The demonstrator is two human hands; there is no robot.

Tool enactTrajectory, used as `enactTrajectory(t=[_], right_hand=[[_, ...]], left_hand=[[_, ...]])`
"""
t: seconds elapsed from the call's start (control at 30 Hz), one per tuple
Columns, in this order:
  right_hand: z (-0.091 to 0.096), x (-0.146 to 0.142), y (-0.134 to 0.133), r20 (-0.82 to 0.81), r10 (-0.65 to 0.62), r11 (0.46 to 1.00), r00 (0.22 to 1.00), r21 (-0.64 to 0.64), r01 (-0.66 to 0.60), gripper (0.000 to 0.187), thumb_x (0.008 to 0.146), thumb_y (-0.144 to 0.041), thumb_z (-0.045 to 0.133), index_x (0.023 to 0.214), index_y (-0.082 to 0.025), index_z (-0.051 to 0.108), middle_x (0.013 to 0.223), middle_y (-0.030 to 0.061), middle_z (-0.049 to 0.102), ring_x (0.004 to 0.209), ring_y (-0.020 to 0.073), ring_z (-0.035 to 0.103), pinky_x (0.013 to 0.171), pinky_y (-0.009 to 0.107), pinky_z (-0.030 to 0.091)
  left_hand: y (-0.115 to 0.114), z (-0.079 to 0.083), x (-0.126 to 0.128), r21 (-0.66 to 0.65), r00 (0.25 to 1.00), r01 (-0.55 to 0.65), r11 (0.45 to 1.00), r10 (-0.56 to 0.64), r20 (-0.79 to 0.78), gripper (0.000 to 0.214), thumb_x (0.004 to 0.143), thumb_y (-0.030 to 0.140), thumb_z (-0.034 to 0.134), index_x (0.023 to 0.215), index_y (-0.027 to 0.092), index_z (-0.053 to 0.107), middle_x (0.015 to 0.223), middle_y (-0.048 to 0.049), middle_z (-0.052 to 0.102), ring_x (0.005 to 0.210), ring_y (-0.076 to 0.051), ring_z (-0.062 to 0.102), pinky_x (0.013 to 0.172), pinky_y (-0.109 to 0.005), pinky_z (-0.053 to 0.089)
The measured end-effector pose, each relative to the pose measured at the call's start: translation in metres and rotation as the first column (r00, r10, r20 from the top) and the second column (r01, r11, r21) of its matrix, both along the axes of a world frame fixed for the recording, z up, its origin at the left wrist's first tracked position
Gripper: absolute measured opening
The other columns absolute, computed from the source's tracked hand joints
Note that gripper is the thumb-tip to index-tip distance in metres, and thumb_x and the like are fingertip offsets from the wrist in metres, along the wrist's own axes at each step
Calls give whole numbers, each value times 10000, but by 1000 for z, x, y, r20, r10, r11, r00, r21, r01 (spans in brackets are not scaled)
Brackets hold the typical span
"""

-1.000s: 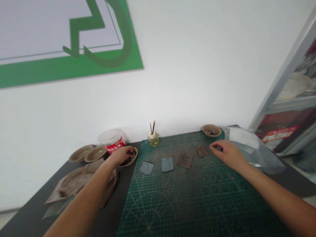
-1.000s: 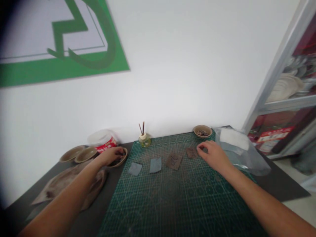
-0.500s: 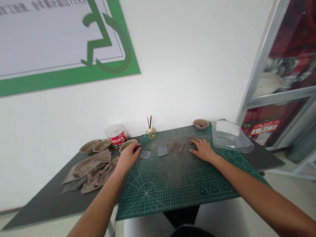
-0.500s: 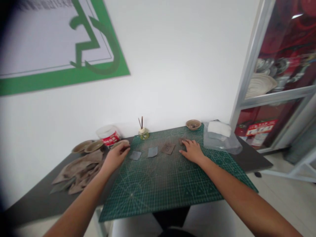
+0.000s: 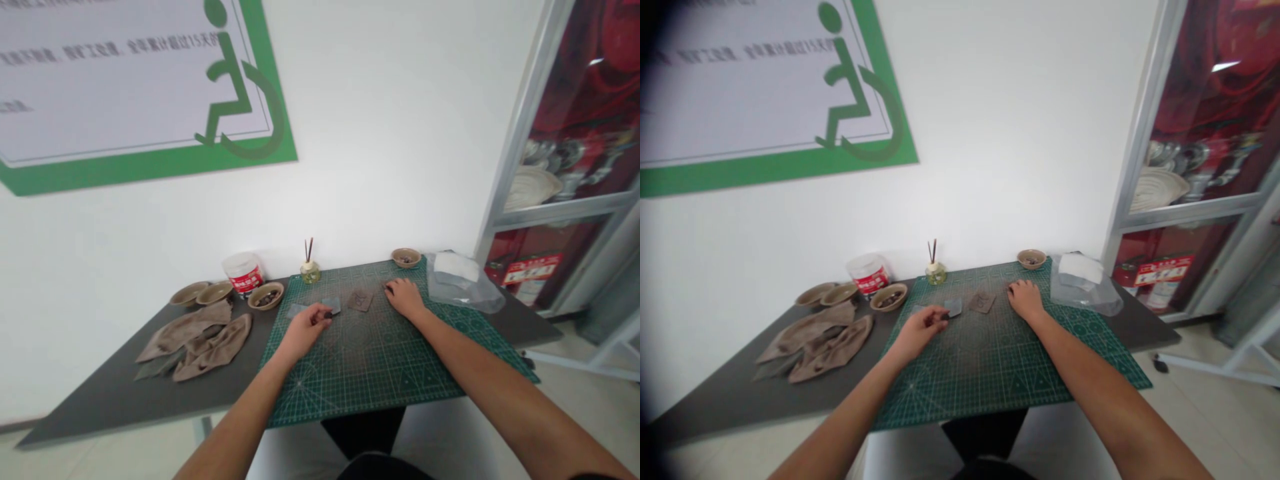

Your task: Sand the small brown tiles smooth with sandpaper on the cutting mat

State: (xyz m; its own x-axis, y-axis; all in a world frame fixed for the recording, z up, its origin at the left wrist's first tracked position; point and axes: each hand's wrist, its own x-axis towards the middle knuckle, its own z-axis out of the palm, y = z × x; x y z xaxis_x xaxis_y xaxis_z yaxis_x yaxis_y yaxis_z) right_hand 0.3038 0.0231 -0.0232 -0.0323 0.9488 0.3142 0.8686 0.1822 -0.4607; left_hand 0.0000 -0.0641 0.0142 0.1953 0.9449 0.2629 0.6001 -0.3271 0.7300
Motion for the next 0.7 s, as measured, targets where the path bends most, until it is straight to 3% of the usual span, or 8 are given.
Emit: enactTrajectory(t=[0.1, 0.2, 0.4, 0.5, 0.53, 0.6, 0.67, 0.7], right_hand=[[6, 4, 5, -183, -38, 998, 982, 49, 47, 288, 901, -358, 469, 873, -145, 661, 1004, 168, 666, 1045, 285, 555, 923, 406, 375], [16, 6, 12, -417, -52, 991, 908, 93, 100, 315, 884, -430, 456, 856, -162, 618, 897, 132, 676, 941, 273, 609, 839, 380, 451], [46, 2, 28, -795, 67, 984, 603, 152, 91, 291, 885, -391, 404, 1078, -203, 516, 1009, 76, 688, 704, 181, 676, 585, 315, 567], [68, 10, 39, -876, 121, 979, 468, 184, 91, 256, 882, -359, 382, 1037, -207, 518, 1016, 60, 690, 685, 153, 685, 577, 301, 591], [75, 15, 42, -906, 143, 977, 399, 195, 91, 237, 866, -345, 394, 1006, -204, 523, 1009, 55, 692, 708, 151, 691, 598, 297, 597], [88, 24, 49, -976, 208, 977, 70, 210, 25, 184, 783, -297, 497, 929, -195, 540, 982, 54, 698, 778, 182, 699, 666, 333, 603], [95, 29, 54, -974, 208, 974, -88, 214, -67, 164, 726, -240, 521, 879, -191, 553, 971, 48, 700, 840, 193, 692, 729, 343, 592], [96, 28, 55, -975, 196, 971, -109, 208, -114, 154, 708, -220, 517, 854, -191, 557, 965, 43, 701, 856, 189, 686, 751, 339, 583]], left_hand=[[5, -4, 8, -45, 997, 24, 999, -21, 77, 280, 768, 347, 650, 1002, 193, 665, 659, 20, 594, 607, -155, 563, 585, -251, 416], [14, -9, 15, -76, 988, 29, 997, -17, 152, 283, 749, 377, 683, 950, 182, 647, 658, 21, 599, 598, -145, 557, 569, -243, 408], [45, -12, 29, -117, 958, 48, 992, -13, 286, 297, 765, 435, 671, 867, 166, 596, 636, 11, 615, 590, -139, 585, 570, -243, 433], [61, -6, 33, -128, 946, 62, 990, -17, 325, 308, 788, 463, 644, 856, 166, 601, 623, 7, 623, 554, -131, 578, 546, -241, 434], [66, -4, 34, -131, 943, 62, 989, -15, 333, 310, 791, 471, 638, 840, 167, 600, 617, 7, 623, 537, -128, 572, 531, -239, 429], [75, 1, 36, -134, 936, 59, 989, -9, 352, 312, 797, 481, 628, 809, 172, 586, 610, 8, 624, 516, -125, 565, 515, -239, 427], [84, 5, 37, -132, 927, 63, 989, -9, 375, 306, 802, 481, 621, 831, 181, 571, 617, 9, 630, 516, -127, 571, 522, -245, 442], [88, 6, 38, -133, 921, 69, 989, -12, 389, 304, 802, 478, 621, 865, 184, 571, 624, 9, 635, 524, -131, 579, 529, -249, 451]])
